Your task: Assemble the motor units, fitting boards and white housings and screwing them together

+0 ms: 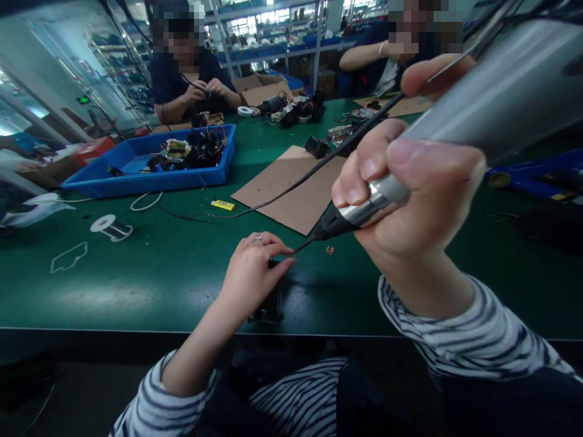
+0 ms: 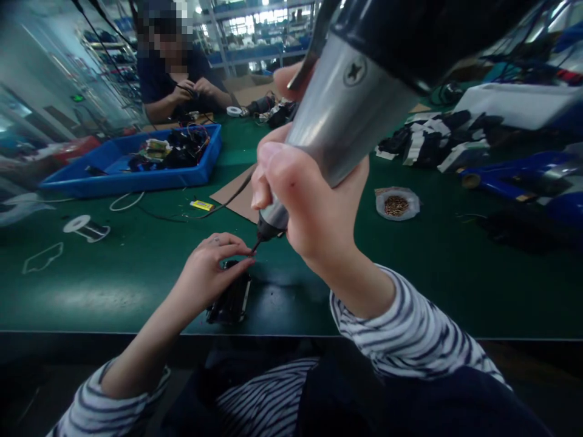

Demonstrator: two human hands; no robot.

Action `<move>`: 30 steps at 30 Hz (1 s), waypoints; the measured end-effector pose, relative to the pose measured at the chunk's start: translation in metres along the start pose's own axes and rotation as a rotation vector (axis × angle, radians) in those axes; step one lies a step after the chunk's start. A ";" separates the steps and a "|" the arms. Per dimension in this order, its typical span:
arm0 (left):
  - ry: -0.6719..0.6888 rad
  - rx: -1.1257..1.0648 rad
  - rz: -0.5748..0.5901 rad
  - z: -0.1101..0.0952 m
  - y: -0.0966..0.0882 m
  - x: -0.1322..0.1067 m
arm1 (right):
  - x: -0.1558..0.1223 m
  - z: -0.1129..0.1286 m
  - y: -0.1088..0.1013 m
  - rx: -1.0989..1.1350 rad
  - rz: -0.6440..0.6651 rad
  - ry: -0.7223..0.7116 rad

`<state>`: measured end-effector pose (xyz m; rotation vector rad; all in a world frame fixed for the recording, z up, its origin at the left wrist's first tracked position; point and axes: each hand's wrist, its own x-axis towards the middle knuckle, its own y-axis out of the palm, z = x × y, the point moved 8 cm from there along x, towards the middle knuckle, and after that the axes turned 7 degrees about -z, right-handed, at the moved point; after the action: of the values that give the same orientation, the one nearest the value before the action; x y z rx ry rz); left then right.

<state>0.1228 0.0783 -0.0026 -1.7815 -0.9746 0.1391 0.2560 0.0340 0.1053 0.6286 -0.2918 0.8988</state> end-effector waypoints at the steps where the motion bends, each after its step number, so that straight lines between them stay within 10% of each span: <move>1: 0.008 -0.013 -0.022 0.000 -0.002 -0.001 | -0.001 0.002 0.002 0.013 0.014 -0.010; 10: 0.021 -0.077 -0.099 0.001 -0.017 -0.014 | -0.010 0.000 0.018 0.092 0.070 0.071; 18: -0.032 -0.160 0.281 0.033 -0.005 -0.052 | -0.029 -0.033 0.037 -0.001 0.188 0.089; 30: -0.015 -0.251 0.246 0.030 0.005 -0.054 | -0.044 -0.062 0.061 -0.137 0.384 0.042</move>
<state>0.0744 0.0637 -0.0385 -2.1322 -0.8072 0.1923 0.1800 0.0724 0.0588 0.4316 -0.4421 1.2467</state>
